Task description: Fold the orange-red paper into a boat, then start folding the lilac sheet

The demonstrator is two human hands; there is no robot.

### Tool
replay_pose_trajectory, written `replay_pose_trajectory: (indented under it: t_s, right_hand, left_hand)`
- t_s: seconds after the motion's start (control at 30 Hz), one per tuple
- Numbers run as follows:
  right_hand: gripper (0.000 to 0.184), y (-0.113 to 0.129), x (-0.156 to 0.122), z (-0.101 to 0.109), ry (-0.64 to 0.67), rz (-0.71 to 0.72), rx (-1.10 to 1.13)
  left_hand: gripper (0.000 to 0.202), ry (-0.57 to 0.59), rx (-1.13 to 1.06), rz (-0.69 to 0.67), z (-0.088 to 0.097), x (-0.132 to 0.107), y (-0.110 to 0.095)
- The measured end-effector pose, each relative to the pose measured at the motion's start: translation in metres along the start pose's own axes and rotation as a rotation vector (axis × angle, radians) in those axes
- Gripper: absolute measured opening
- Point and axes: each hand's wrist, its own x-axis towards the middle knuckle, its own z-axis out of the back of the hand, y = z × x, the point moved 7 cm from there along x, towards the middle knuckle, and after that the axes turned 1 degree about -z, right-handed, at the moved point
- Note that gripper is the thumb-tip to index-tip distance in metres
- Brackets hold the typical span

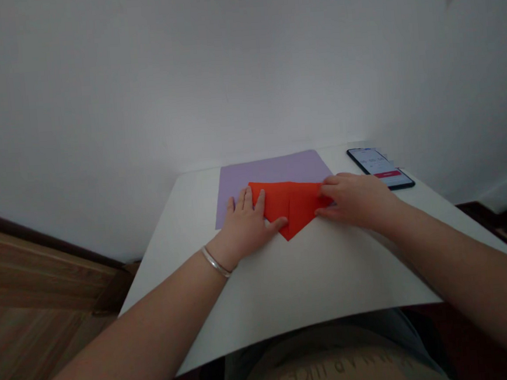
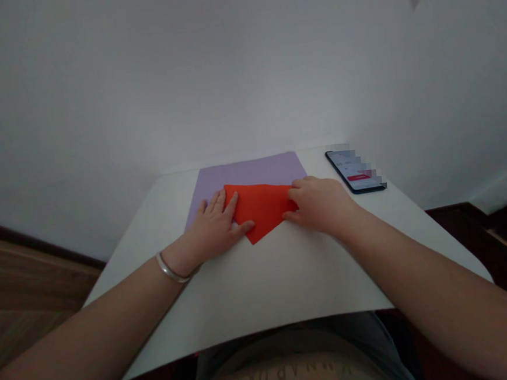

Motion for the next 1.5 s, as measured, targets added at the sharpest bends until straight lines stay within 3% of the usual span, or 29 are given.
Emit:
replay_pose_trajectory:
  t_s: [0.13,0.23,0.4,0.6,0.63,0.7,0.77,0.97,1.13,1.33,1.5]
  right_hand:
    - [0.024,0.026,-0.003,-0.002,-0.080,0.391,0.202]
    - [0.024,0.033,-0.004,-0.003,-0.142,0.479,0.185]
    - [0.019,0.037,-0.006,-0.002,-0.174,0.469,0.079]
    - [0.018,0.040,-0.009,0.004,-0.244,0.431,-0.011]
    - [0.018,0.039,-0.008,0.006,-0.266,0.405,-0.005]
    - [0.020,0.034,-0.006,0.009,-0.313,0.337,0.012]
    - [0.021,0.028,-0.005,0.014,-0.372,0.268,0.024]
    - [0.014,0.029,-0.012,0.031,-0.580,0.240,0.082]
    - [0.014,0.049,-0.017,0.036,-0.630,0.354,0.176]
    - [0.010,0.047,-0.013,0.036,-0.655,0.254,0.201]
    - [0.011,0.044,-0.011,0.033,-0.620,0.273,0.182]
  left_hand:
    - [0.069,-0.147,0.045,0.003,0.013,-0.003,0.001]
    - [0.059,-0.183,0.044,-0.067,0.020,-0.002,-0.004]
    - [0.050,-0.127,-0.049,-0.360,0.021,-0.003,-0.025]
    - [0.080,-0.153,-0.103,-0.504,0.034,-0.011,-0.037]
    - [0.077,-0.176,-0.094,-0.536,0.038,-0.013,-0.039]
    - [0.052,-0.251,-0.041,-0.590,0.045,-0.017,-0.044]
    - [0.029,-0.367,0.032,-0.608,0.053,-0.021,-0.047]
    - [0.019,-0.705,0.033,-0.599,0.070,-0.032,-0.047]
    - [0.020,-0.740,-0.017,-0.581,0.069,-0.030,-0.045]
    - [0.021,-0.771,-0.038,-0.607,0.072,-0.032,-0.046]
    - [0.018,-0.791,-0.055,-0.663,0.072,-0.035,-0.048]
